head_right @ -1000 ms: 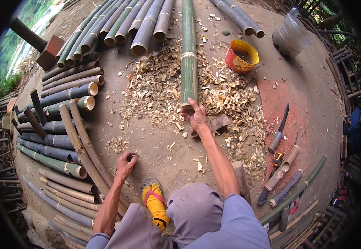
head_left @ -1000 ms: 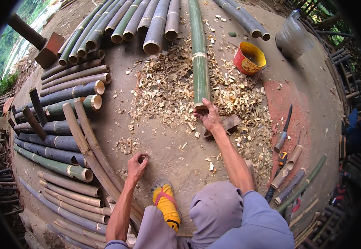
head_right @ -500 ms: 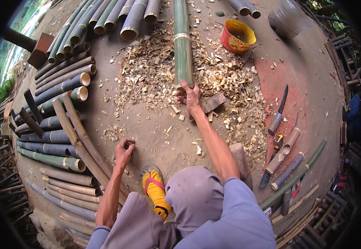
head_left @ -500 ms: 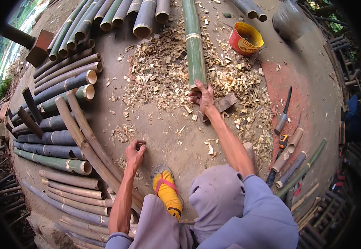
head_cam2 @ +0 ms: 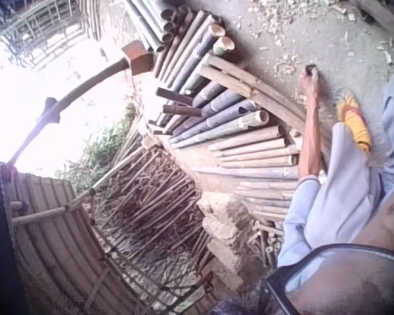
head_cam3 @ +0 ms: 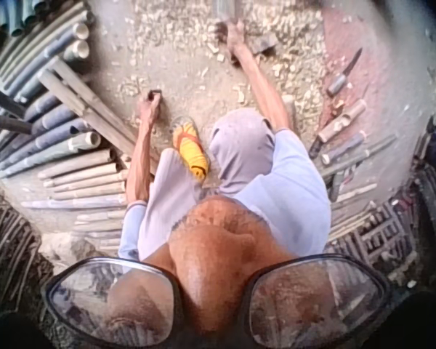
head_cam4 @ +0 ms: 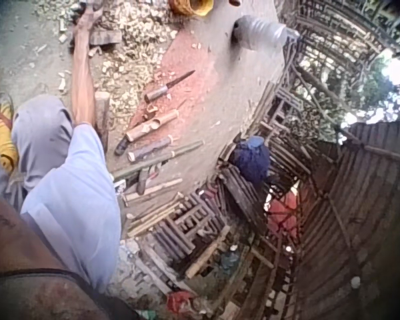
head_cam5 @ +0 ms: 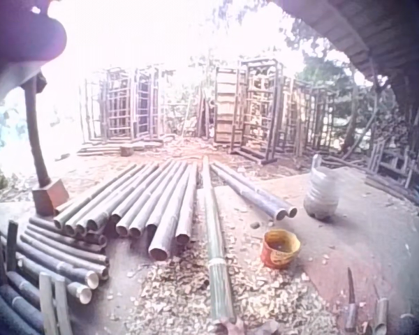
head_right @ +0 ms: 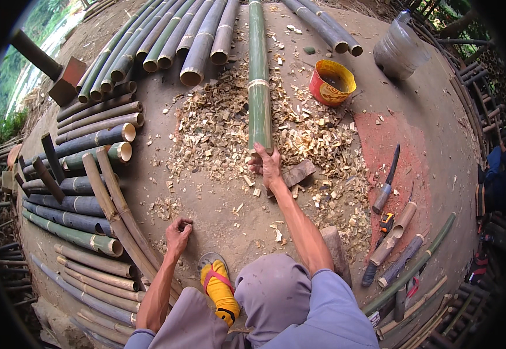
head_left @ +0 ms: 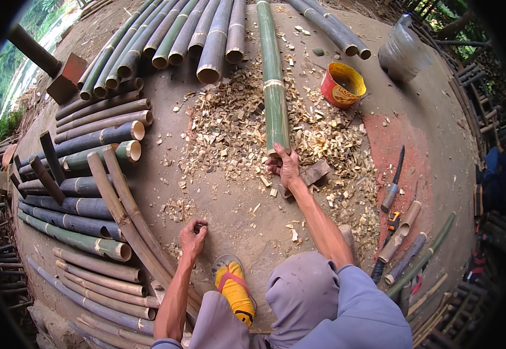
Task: The person picks up a bamboo pole from a pile, uses a tape measure to mark a specific length, and then saws through the pole to cut off a segment.
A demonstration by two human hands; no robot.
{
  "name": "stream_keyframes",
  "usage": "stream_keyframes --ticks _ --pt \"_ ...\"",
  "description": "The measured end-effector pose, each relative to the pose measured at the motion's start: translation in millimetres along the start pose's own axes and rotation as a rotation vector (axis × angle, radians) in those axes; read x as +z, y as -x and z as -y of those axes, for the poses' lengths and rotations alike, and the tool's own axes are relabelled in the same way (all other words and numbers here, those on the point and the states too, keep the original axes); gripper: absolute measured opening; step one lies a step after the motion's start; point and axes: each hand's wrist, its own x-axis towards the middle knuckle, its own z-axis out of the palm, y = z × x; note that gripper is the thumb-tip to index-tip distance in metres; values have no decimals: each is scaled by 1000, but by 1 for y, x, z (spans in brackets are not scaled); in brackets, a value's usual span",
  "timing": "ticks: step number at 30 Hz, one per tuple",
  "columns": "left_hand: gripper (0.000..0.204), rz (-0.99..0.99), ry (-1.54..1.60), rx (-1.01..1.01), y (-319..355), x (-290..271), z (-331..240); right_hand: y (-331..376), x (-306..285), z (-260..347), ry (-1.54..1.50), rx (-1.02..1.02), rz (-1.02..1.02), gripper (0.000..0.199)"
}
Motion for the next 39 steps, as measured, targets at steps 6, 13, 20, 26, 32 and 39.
stream_keyframes --ticks 6,13,20,26,32,39 --pt "16 -7 -5 -3 -1 2 -1 1 -1 1 -27 1 -3 69" --pt "17 -12 -4 3 3 0 3 0 2 -7 33 -95 -13 59" --pt "21 2 56 44 19 7 2 25 3 24 136 -222 -116 49" --pt "28 304 205 98 54 13 -58 115 22 78 6 -222 -73 46" --pt "57 719 765 -85 84 31 -227 231 12 141 -26 -170 -66 45" --pt "60 1107 863 -40 103 30 -321 297 7 153 -69 -165 -44 52"
